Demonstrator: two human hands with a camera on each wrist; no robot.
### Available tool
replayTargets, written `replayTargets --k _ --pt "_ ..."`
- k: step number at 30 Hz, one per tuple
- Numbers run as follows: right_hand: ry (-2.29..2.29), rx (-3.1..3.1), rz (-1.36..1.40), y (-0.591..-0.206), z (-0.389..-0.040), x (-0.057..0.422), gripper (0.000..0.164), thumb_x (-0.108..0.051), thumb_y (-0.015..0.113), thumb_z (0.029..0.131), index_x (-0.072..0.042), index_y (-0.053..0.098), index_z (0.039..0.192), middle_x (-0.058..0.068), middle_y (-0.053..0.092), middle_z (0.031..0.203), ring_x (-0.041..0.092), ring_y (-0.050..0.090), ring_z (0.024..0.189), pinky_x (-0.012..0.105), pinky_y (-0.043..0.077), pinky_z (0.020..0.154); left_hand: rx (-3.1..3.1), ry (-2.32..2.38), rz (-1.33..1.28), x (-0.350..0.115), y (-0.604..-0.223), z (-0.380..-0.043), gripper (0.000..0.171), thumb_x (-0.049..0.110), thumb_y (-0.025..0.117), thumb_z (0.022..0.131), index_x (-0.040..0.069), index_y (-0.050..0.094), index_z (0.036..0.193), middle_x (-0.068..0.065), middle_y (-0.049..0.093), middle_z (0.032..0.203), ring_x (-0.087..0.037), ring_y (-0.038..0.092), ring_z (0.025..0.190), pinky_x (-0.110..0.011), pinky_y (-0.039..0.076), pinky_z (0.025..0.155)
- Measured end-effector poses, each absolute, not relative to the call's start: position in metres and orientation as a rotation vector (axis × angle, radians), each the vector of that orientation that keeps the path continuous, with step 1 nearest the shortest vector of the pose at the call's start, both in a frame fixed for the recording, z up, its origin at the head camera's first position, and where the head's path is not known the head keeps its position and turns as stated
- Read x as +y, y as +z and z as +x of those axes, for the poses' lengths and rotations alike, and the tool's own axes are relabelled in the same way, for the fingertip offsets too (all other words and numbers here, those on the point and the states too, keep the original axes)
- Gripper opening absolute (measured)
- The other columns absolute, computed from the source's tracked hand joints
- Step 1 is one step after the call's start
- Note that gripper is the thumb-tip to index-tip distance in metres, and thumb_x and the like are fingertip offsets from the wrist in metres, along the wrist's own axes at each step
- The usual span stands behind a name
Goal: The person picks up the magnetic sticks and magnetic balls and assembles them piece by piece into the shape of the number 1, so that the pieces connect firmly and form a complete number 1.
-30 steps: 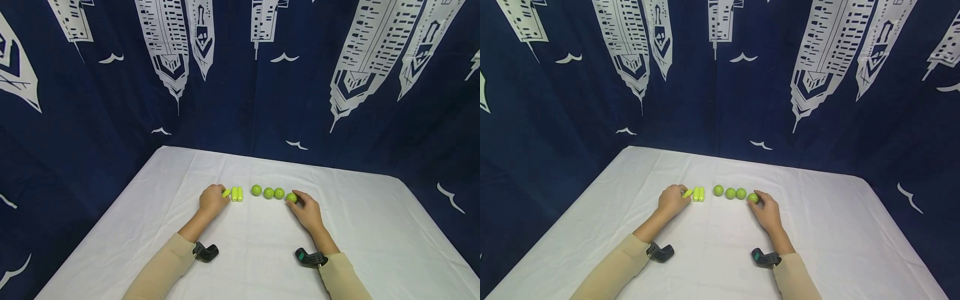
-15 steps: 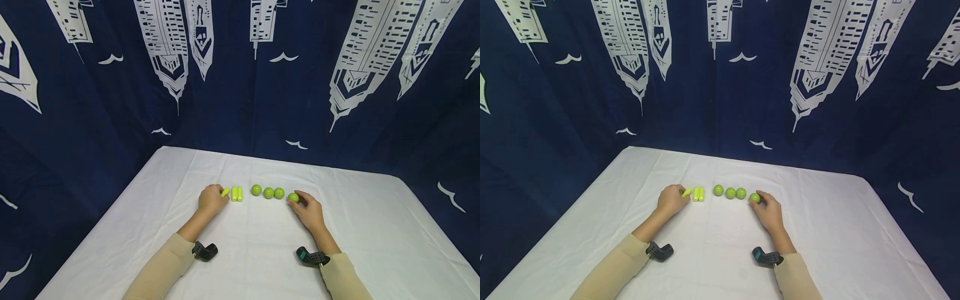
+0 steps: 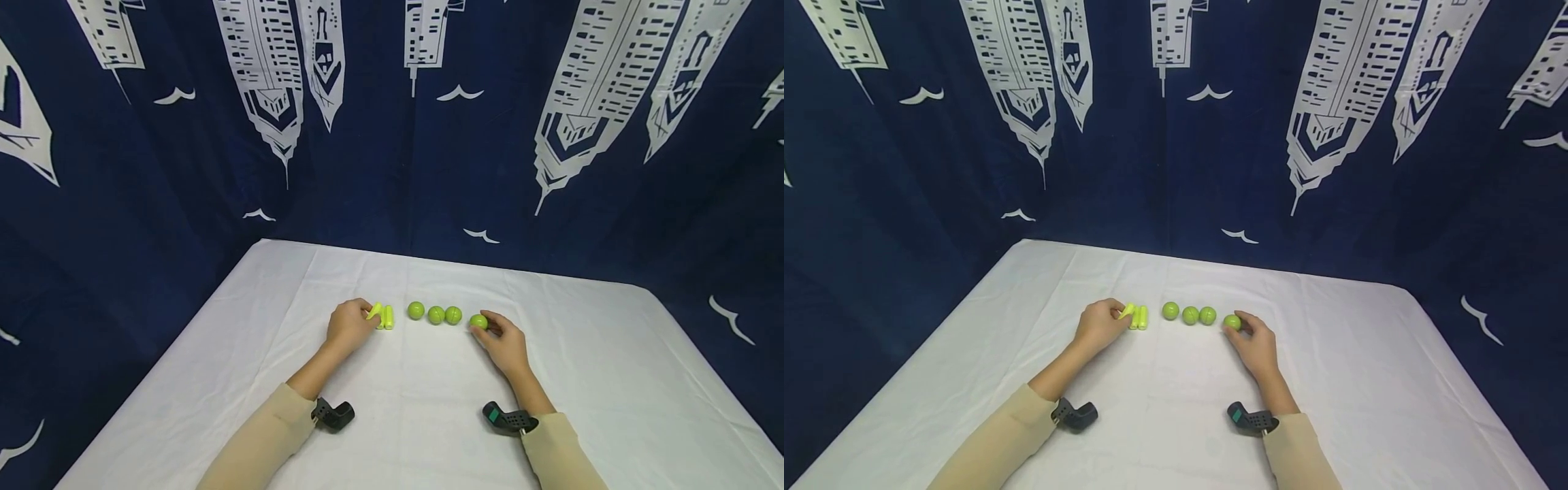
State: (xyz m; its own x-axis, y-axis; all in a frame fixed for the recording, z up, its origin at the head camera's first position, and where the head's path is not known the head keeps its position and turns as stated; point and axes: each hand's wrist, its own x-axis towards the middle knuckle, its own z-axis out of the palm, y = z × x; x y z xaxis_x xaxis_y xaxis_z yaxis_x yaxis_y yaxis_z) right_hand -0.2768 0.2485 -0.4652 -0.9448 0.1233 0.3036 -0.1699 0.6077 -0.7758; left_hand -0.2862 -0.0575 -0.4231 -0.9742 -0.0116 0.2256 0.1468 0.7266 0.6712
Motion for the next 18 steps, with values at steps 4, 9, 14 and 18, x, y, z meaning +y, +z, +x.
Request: replayTargets --k 4,9,14,18 --pt "1.26 -2.493 0.031 -0.465 -0.276 0.248 0.046 -0.016 0.073 0.089 0.005 0.057 0.127 0.023 0.061 0.123 0.036 0.059 0.111 0.044 0.046 0.097 -2.702 -1.184 -0.147 -0.053 -0.42 -0.282 0.027 0.019 0.074 0.082 -0.001 0.072 0.1 -0.005 0.066 0.081 -0.016 0.059 0.069 -0.03 0.049 0.06" --pt "1.273 -2.483 0.013 -0.464 -0.275 0.247 0.046 -0.016 0.072 0.089 0.006 0.058 0.127 0.024 0.061 0.124 0.036 0.059 0.112 0.044 0.046 0.097 -2.706 -1.263 -0.175 -0.048 -0.419 -0.279 0.026 0.018 0.074 0.081 -0.002 0.072 0.098 -0.002 0.065 0.079 -0.014 0.058 0.07 -0.028 0.049 0.062" --pt "1.295 -2.48 -0.009 -0.463 -0.276 0.247 0.046 -0.016 0.072 0.089 0.006 0.058 0.127 0.023 0.061 0.124 0.035 0.059 0.112 0.039 0.046 0.097 -2.718 -1.403 -0.209 -0.04 -0.421 -0.277 0.023 0.018 0.074 0.082 -0.001 0.071 0.095 -0.002 0.067 0.078 -0.011 0.06 0.066 -0.025 0.049 0.06" --pt "1.325 -2.48 -0.035 -0.463 -0.277 0.249 0.045 -0.016 0.072 0.089 0.004 0.058 0.127 0.021 0.061 0.123 0.032 0.06 0.111 0.032 0.048 0.094 -2.738 -1.549 -0.246 -0.031 -0.421 -0.274 0.022 0.017 0.073 0.083 -0.001 0.07 0.094 -0.002 0.067 0.076 -0.01 0.061 0.062 -0.024 0.049 0.056"
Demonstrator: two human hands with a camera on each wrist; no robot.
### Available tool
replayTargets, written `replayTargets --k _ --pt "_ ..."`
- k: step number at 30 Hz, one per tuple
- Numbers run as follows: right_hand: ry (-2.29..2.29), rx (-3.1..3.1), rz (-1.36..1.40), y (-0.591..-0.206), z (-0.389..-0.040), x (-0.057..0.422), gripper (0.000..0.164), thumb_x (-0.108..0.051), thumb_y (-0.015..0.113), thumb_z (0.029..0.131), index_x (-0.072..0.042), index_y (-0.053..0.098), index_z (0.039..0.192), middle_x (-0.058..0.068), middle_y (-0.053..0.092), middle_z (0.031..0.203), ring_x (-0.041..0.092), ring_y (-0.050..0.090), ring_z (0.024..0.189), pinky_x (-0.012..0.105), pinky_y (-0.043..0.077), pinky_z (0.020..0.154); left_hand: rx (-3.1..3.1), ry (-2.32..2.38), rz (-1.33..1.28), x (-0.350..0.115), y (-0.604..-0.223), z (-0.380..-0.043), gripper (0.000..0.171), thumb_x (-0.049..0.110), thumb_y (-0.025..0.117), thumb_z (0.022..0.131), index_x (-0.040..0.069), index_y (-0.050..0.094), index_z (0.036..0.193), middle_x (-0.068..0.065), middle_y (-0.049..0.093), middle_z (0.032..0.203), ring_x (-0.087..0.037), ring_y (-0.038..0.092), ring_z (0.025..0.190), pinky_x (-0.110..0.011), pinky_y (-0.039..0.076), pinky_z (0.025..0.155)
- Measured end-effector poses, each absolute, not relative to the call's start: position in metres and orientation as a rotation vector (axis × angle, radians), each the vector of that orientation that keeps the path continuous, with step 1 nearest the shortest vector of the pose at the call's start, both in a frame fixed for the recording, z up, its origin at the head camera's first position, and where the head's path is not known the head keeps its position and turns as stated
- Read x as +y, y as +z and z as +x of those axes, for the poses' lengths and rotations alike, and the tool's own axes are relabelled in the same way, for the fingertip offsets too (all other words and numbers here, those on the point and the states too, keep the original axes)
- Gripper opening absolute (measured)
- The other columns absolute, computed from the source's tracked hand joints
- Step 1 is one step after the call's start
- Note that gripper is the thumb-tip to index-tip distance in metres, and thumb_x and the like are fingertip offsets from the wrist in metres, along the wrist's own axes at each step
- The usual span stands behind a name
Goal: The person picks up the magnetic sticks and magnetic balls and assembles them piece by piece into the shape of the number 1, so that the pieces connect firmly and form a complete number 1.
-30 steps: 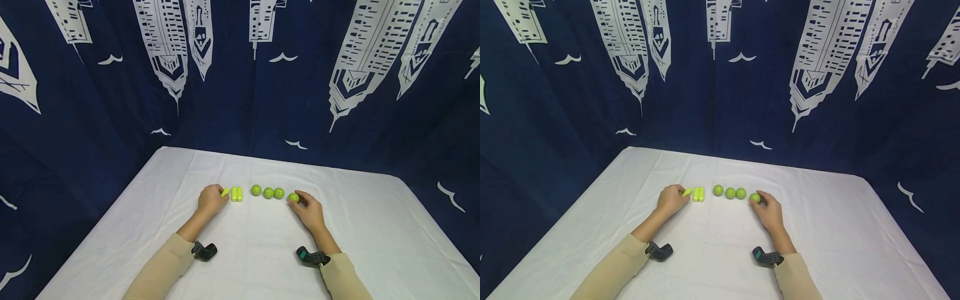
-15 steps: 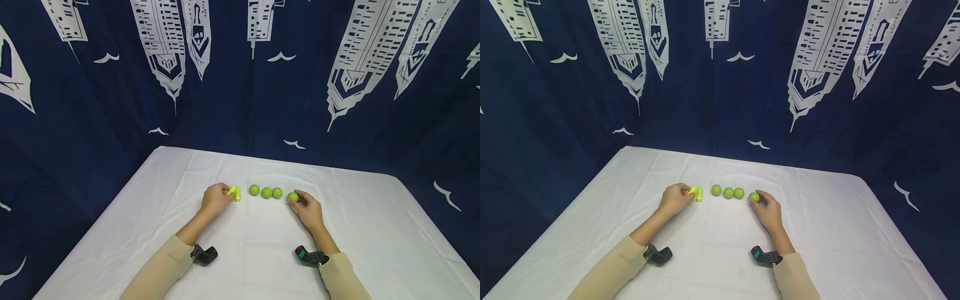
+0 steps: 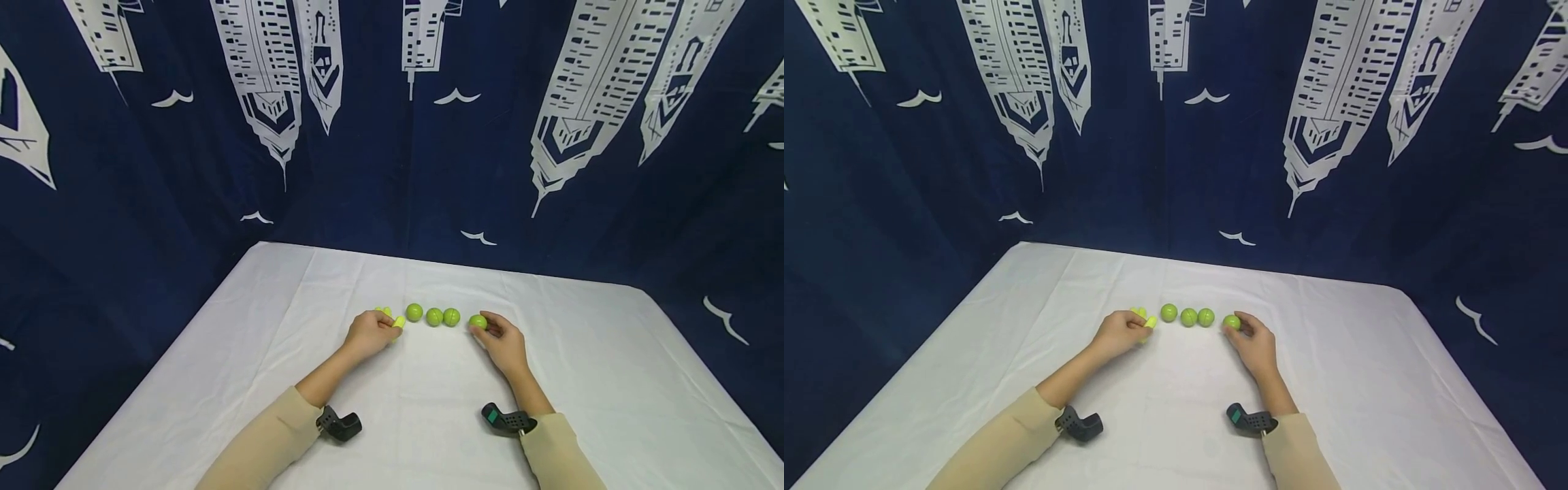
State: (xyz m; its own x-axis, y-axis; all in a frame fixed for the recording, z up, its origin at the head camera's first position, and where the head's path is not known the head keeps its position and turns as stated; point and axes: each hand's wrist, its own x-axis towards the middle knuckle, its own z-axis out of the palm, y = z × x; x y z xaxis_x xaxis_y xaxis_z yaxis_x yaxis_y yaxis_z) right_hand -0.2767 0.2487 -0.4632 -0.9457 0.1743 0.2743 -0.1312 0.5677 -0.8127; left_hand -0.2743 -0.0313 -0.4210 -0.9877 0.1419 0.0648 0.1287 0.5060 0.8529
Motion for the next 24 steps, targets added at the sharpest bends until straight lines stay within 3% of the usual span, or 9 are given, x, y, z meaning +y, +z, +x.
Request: replayTargets --k 7,14,20,24 --pt "1.368 -2.481 -0.068 -0.466 -0.276 0.251 0.046 -0.018 0.072 0.09 0.004 0.057 0.128 0.021 0.061 0.124 0.03 0.059 0.113 0.029 0.047 0.094 2.6 1.572 0.29 -0.014 -0.42 -0.273 0.021 0.018 0.074 0.082 0.0 0.069 0.092 -0.002 0.066 0.075 -0.011 0.06 0.063 -0.025 0.048 0.056" --pt "1.404 -2.457 -0.058 -0.464 -0.276 0.251 0.046 -0.017 0.073 0.089 0.005 0.057 0.127 0.021 0.061 0.124 0.031 0.06 0.112 0.008 0.042 0.083 2.525 1.616 0.299 0.0 -0.423 -0.271 0.022 0.016 0.075 0.082 -0.001 0.067 0.094 -0.002 0.067 0.075 -0.012 0.063 0.063 -0.024 0.048 0.057" --pt "1.422 -2.435 -0.054 -0.462 -0.276 0.25 0.046 -0.017 0.073 0.089 0.006 0.058 0.126 0.022 0.062 0.122 0.032 0.06 0.11 0.013 0.046 0.085 2.441 1.666 0.287 0.012 -0.425 -0.27 0.022 0.014 0.076 0.08 0.0 0.065 0.092 -0.002 0.066 0.073 -0.015 0.067 0.062 -0.023 0.049 0.056" --pt "1.438 -2.418 -0.053 -0.462 -0.277 0.249 0.045 -0.016 0.073 0.089 0.006 0.059 0.125 0.022 0.062 0.12 0.032 0.06 0.109 0.01 0.045 0.082 2.383 1.712 0.266 0.02 -0.425 -0.27 0.02 0.012 0.076 0.079 0.0 0.064 0.09 -0.002 0.065 0.072 -0.014 0.066 0.061 -0.023 0.052 0.058"
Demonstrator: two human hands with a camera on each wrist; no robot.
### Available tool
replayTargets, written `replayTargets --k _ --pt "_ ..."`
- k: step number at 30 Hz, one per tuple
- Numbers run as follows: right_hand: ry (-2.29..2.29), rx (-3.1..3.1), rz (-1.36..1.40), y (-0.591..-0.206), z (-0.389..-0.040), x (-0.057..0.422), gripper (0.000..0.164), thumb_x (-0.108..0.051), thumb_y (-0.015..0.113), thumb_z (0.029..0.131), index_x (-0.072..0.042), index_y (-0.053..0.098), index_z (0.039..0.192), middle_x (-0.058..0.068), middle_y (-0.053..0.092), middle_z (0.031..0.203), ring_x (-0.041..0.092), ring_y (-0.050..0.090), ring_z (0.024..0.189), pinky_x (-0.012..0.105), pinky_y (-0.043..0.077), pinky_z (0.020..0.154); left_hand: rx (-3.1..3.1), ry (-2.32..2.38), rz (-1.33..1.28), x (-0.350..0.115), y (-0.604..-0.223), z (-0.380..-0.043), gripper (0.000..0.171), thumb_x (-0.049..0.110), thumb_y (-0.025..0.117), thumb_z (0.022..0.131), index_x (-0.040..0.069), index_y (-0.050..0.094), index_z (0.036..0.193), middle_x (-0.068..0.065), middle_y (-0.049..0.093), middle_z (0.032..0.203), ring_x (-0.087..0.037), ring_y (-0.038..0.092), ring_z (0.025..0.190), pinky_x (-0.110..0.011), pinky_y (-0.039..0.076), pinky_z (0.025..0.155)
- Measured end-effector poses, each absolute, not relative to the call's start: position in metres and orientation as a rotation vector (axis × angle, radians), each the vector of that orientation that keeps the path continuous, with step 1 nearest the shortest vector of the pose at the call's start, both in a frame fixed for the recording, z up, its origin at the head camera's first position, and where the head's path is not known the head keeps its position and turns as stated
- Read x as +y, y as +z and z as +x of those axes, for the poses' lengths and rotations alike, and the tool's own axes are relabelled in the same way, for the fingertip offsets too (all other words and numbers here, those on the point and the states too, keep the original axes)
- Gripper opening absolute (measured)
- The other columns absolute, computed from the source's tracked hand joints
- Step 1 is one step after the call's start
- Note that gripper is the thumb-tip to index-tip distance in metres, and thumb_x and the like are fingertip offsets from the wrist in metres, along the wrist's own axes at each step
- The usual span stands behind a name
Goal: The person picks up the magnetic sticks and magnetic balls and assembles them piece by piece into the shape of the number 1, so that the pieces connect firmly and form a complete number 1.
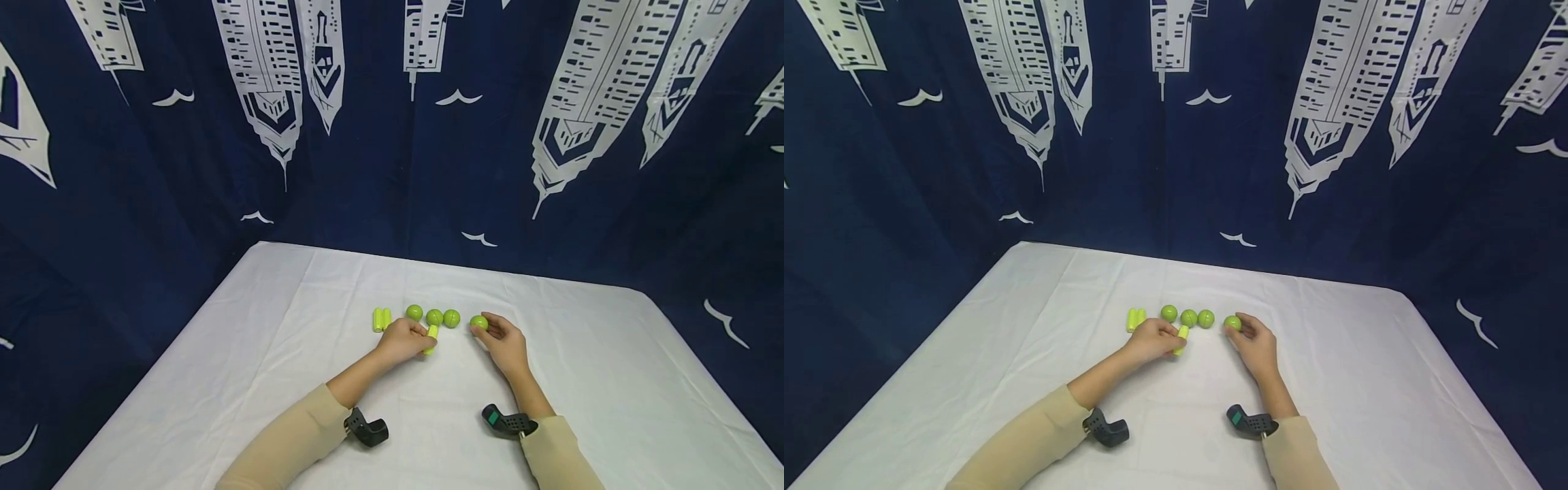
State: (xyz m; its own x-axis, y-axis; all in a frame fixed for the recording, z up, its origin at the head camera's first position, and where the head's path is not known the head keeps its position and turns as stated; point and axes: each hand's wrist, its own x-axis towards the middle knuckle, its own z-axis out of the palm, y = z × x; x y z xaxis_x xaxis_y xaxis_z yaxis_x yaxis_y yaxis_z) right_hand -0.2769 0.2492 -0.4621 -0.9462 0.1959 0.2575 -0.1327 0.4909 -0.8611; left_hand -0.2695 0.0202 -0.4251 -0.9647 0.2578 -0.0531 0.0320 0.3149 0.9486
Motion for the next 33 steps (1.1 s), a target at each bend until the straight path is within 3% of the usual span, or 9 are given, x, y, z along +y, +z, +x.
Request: replayTargets --k 7,14,23,33 --pt "1.441 -2.401 -0.071 -0.462 -0.278 0.249 0.045 -0.019 0.073 0.089 0.005 0.06 0.125 0.023 0.064 0.117 0.029 0.061 0.105 0.007 0.043 0.077 2.331 1.754 0.228 0.031 -0.426 -0.267 0.019 0.011 0.077 0.078 0.0 0.064 0.085 -0.002 0.064 0.071 -0.009 0.062 0.057 -0.022 0.052 0.057" --pt "1.474 -2.385 -0.128 -0.455 -0.278 0.25 0.045 -0.025 0.071 0.091 0.003 0.061 0.125 0.021 0.064 0.117 0.018 0.061 0.098 0.01 0.045 0.074 2.295 1.766 0.223 0.04 -0.43 -0.265 0.017 0.01 0.078 0.077 0.0 0.066 0.084 -0.002 0.063 0.07 -0.008 0.059 0.056 -0.021 0.051 0.057" --pt "1.716 -2.314 -0.229 -0.446 -0.277 0.249 0.049 -0.029 0.068 0.093 0.001 0.058 0.13 0.018 0.063 0.121 0.001 0.06 0.089 0.014 0.048 0.078 2.287 1.759 0.219 0.046 -0.433 -0.266 0.016 0.01 0.078 0.078 0.001 0.066 0.082 -0.002 0.063 0.071 -0.009 0.06 0.059 -0.021 0.052 0.057" --pt "2.067 -2.147 -0.214 -0.431 -0.272 0.244 0.053 -0.022 0.067 0.094 0.009 0.051 0.133 0.002 0.059 0.113 0.002 0.06 0.093 0.018 0.049 0.086 2.271 1.766 0.222 0.05 -0.434 -0.263 0.015 0.009 0.078 0.078 0.0 0.067 0.081 -0.002 0.062 0.07 -0.009 0.06 0.058 -0.023 0.054 0.058"
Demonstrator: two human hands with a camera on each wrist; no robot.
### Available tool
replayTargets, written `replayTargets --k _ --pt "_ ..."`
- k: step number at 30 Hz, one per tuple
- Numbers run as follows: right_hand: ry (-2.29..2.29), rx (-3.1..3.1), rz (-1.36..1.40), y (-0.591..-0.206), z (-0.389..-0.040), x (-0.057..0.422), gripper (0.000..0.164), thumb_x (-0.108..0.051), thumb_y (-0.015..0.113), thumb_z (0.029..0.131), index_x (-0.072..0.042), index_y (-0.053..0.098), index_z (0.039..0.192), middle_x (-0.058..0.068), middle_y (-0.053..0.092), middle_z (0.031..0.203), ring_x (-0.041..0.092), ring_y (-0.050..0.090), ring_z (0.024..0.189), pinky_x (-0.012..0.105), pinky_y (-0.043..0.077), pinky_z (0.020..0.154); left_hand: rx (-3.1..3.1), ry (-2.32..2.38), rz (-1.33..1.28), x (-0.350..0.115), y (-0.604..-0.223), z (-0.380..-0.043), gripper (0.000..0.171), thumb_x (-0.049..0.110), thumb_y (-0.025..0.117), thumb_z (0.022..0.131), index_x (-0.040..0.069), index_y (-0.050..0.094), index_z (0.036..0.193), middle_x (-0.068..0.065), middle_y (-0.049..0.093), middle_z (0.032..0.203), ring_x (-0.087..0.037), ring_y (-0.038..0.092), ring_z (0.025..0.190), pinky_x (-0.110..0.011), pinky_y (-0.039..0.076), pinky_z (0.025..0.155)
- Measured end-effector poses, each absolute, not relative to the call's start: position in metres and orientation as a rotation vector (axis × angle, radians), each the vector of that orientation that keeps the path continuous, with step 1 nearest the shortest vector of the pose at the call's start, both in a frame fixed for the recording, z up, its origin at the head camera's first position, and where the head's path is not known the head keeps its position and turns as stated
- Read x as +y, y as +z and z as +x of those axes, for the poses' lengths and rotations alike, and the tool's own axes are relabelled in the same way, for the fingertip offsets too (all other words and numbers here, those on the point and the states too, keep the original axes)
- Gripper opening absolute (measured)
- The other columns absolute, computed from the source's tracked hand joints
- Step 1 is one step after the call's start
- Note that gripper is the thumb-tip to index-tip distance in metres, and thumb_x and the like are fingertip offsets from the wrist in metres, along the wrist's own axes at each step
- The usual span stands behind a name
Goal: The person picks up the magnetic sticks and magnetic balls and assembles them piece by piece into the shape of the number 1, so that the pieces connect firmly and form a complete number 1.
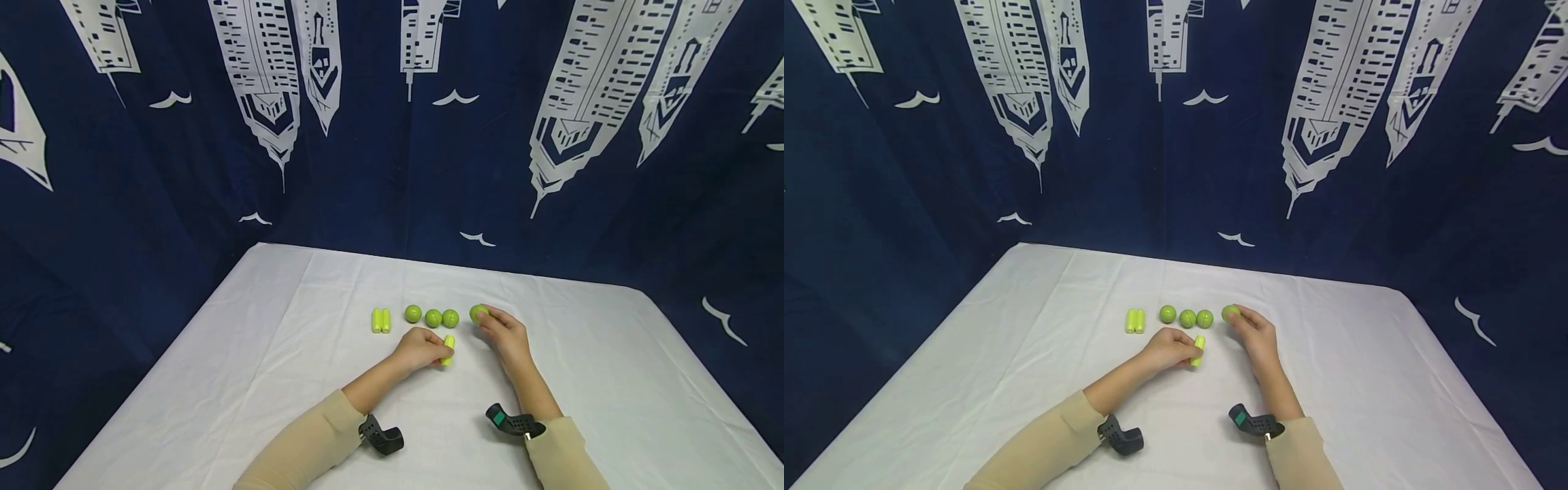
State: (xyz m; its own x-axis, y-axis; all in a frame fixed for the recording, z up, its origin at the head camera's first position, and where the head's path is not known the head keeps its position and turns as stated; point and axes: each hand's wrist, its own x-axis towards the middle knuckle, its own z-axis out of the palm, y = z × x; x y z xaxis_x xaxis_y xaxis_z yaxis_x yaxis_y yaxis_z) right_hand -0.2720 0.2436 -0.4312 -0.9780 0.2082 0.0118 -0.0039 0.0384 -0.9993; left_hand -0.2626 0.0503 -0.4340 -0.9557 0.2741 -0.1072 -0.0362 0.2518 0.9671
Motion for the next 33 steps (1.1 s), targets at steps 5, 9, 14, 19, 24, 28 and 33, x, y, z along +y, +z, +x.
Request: replayTargets --k 5,9,14,19,24,28,33 --pt "2.195 -2.044 -0.148 -0.426 -0.27 0.24 0.047 -0.014 0.064 0.095 0.014 0.05 0.13 -0.005 0.065 0.098 0.006 0.062 0.09 0.023 0.049 0.089 2.24 1.788 0.218 0.052 -0.434 -0.263 0.016 0.008 0.078 0.078 -0.001 0.066 0.081 -0.002 0.062 0.071 -0.01 0.06 0.059 -0.024 0.055 0.06" --pt "2.276 -1.987 -0.091 -0.424 -0.27 0.237 0.044 -0.012 0.062 0.096 0.016 0.05 0.128 -0.005 0.067 0.091 0.008 0.064 0.087 0.025 0.05 0.088 2.239 1.793 0.215 0.053 -0.435 -0.264 0.015 0.008 0.078 0.078 -0.002 0.067 0.081 -0.002 0.062 0.071 -0.01 0.06 0.059 -0.025 0.055 0.06" --pt "2.35 -1.941 -0.071 -0.424 -0.271 0.233 0.033 -0.012 0.06 0.097 0.01 0.055 0.121 -0.004 0.067 0.091 0.01 0.065 0.086 0.023 0.051 0.085 2.201 1.832 0.212 0.055 -0.435 -0.264 0.015 0.007 0.078 0.078 -0.003 0.067 0.083 -0.002 0.062 0.071 -0.01 0.06 0.058 -0.024 0.055 0.059" --pt "2.402 -1.918 -0.072 -0.425 -0.271 0.227 0.024 -0.012 0.057 0.098 0.003 0.06 0.117 -0.004 0.067 0.093 0.011 0.064 0.087 0.025 0.05 0.086 2.169 1.849 0.216 0.057 -0.435 -0.264 0.017 0.007 0.078 0.077 -0.004 0.068 0.085 -0.003 0.063 0.072 -0.01 0.061 0.059 -0.025 0.055 0.06" --pt "2.433 -1.917 -0.096 -0.424 -0.27 0.221 0.04 -0.014 0.057 0.099 0.012 0.051 0.129 -0.004 0.066 0.096 0.011 0.063 0.085 0.025 0.051 0.085 2.16 1.841 0.226 0.059 -0.434 -0.263 0.018 0.008 0.077 0.079 -0.004 0.068 0.087 -0.003 0.063 0.074 -0.011 0.062 0.062 -0.025 0.056 0.061" --pt "2.444 -1.919 -0.104 -0.425 -0.271 0.218 0.046 -0.015 0.056 0.099 0.015 0.045 0.133 -0.002 0.065 0.096 0.011 0.063 0.084 0.025 0.051 0.083 2.171 1.83 0.223 0.06 -0.432 -0.262 0.017 0.009 0.076 0.08 -0.004 0.068 0.087 -0.003 0.064 0.073 -0.01 0.061 0.063 -0.024 0.055 0.061" --pt "2.437 -1.944 -0.073 -0.427 -0.271 0.216 0.035 -0.016 0.055 0.1 0.009 0.055 0.125 -0.002 0.065 0.096 0.011 0.064 0.084 0.024 0.052 0.081 2.18 1.837 0.21 0.063 -0.433 -0.263 0.016 0.009 0.077 0.079 -0.003 0.069 0.087 -0.003 0.065 0.072 -0.009 0.061 0.061 -0.023 0.055 0.059"
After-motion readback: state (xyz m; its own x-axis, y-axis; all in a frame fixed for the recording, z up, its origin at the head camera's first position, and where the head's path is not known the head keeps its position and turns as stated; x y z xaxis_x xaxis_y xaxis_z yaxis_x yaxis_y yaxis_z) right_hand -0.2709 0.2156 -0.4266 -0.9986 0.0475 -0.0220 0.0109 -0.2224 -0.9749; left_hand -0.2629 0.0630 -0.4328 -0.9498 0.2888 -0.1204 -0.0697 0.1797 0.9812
